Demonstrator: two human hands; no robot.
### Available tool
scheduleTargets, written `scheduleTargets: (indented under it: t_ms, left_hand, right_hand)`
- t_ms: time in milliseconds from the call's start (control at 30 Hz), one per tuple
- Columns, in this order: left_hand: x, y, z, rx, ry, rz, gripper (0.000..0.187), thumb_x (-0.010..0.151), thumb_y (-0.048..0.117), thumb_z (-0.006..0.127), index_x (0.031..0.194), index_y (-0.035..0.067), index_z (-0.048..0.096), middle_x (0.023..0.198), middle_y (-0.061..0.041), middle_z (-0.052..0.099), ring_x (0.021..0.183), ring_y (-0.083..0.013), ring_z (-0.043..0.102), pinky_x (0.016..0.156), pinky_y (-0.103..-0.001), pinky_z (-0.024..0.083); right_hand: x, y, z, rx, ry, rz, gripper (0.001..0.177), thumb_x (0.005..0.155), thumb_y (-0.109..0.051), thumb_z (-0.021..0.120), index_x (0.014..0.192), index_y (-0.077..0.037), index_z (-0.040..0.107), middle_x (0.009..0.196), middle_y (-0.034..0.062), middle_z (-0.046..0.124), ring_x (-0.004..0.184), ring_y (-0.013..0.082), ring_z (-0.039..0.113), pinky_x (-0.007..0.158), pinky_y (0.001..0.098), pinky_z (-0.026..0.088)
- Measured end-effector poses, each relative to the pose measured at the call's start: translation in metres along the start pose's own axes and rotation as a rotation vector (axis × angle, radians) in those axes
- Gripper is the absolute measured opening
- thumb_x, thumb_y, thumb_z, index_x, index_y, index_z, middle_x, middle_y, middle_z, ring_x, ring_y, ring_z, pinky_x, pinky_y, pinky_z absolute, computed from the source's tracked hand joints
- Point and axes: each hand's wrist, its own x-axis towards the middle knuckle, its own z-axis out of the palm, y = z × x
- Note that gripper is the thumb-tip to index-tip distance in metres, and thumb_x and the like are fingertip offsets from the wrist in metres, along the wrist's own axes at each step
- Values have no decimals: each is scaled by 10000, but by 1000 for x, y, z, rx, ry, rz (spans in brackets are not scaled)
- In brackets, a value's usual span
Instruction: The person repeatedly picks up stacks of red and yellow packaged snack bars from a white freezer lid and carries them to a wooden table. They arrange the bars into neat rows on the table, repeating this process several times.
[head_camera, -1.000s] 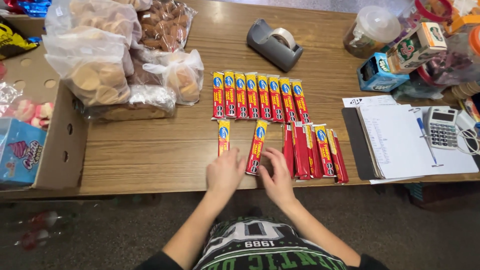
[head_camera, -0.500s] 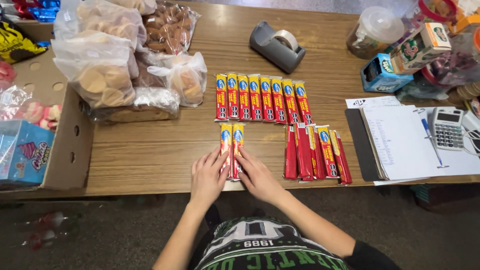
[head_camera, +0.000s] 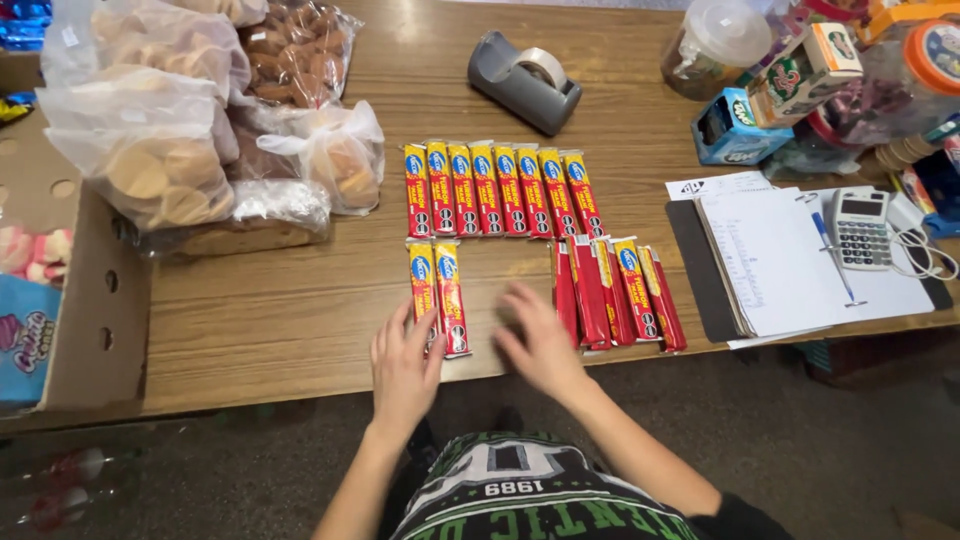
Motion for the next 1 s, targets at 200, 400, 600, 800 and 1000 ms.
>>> scheduleTargets:
  t_ms: [200, 400, 600, 800, 1000]
  left_hand:
    - [0, 22, 20, -151, 24, 97, 416, 894, 306, 722, 1299, 229, 666, 1442, -97, 513, 1292, -348, 547, 1061, -488, 422]
    - [14, 34, 7, -208, 43, 128, 394, 880, 284, 744, 1261, 202, 683, 1427, -90, 529, 1295, -340, 549, 1064, -483, 424]
    - [14, 19, 7, -228, 65, 105, 363, 878, 239, 748, 1234, 184, 703, 1393, -112, 556, 1244, -378, 578, 1049, -500, 439]
    - [13, 10, -2, -273, 88, 47, 353, 877, 229, 756, 1221, 168, 706, 1364, -138, 567, 1239, -399, 583, 1057, -510, 438]
    - [24, -5, -10, -249, 106, -9, 342, 901, 253, 748, 1236, 202, 706, 1348, -107, 579, 1203, -373, 605, 1028, -494, 460]
  right_hand:
    - [-17, 48, -5, -324, 21, 391, 583, 832, -215, 782, 1378, -159, 586, 1516, 162, 427, 1316, 422, 531, 1071, 565, 492]
    - [-24, 58, 14, 50, 187, 438, 467, 750, -248, 789, 1199, -211, 666, 1150, 58, 673, 939, 282, 753, 822, 414, 610]
    - [-22, 49, -9, -57, 232, 461, 357, 938, -172, 601, 1293, -175, 630, 1130, 126, 775, 1062, 341, 729, 893, 501, 575]
    - [-31, 52, -12, -146, 227, 274, 347, 988, -130, 582, 1316, -155, 693, 1230, 126, 720, 1165, 336, 683, 993, 436, 538]
    - [-9, 44, 16, -68, 115, 223, 413, 958, -149, 628, 1368, -153, 677, 1296, 144, 683, 1211, 361, 653, 1012, 463, 524]
